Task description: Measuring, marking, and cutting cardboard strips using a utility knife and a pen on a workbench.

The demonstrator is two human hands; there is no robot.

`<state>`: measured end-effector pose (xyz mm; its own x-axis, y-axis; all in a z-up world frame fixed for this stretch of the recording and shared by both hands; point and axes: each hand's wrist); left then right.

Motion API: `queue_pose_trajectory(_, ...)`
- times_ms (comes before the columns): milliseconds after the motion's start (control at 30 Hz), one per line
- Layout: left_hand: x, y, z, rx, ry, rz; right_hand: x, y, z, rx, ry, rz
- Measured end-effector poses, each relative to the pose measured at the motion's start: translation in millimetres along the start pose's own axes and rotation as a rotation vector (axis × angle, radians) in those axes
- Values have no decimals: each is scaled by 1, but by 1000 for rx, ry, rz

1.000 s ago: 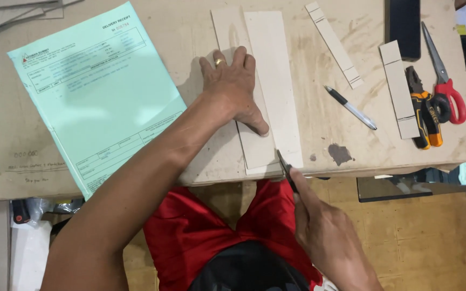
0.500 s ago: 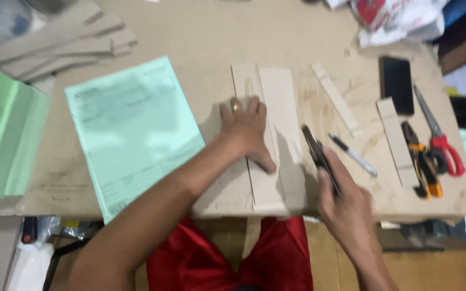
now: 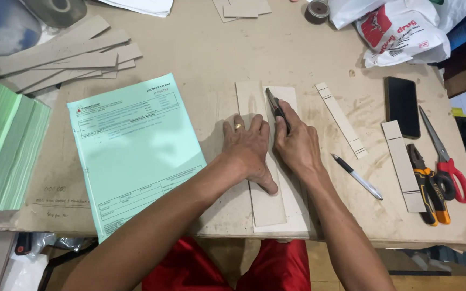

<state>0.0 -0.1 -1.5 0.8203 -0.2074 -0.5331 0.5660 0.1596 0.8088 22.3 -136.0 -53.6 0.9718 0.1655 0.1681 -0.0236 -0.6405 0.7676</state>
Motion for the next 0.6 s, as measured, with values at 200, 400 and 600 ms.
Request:
queue_pose_trajectory(200, 1, -2, -2, 0, 10, 3, 8, 0, -8, -51, -10, -62)
queue_pose_trajectory(400, -3, 2, 3, 72, 20, 11, 28, 13, -28, -232, -67, -276)
queue_pose_trajectory(600, -8, 3, 1, 55, 32, 25, -24, 46, -51, -255, -89, -381)
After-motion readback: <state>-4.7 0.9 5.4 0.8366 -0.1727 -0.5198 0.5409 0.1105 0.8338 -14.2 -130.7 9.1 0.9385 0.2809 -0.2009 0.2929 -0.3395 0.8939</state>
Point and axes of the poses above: each hand's wrist, its own x-axis towards the middle knuckle, its own y-axis out of the back of the hand, z = x × y, and after that the axes turned 9 degrees about y, right-handed
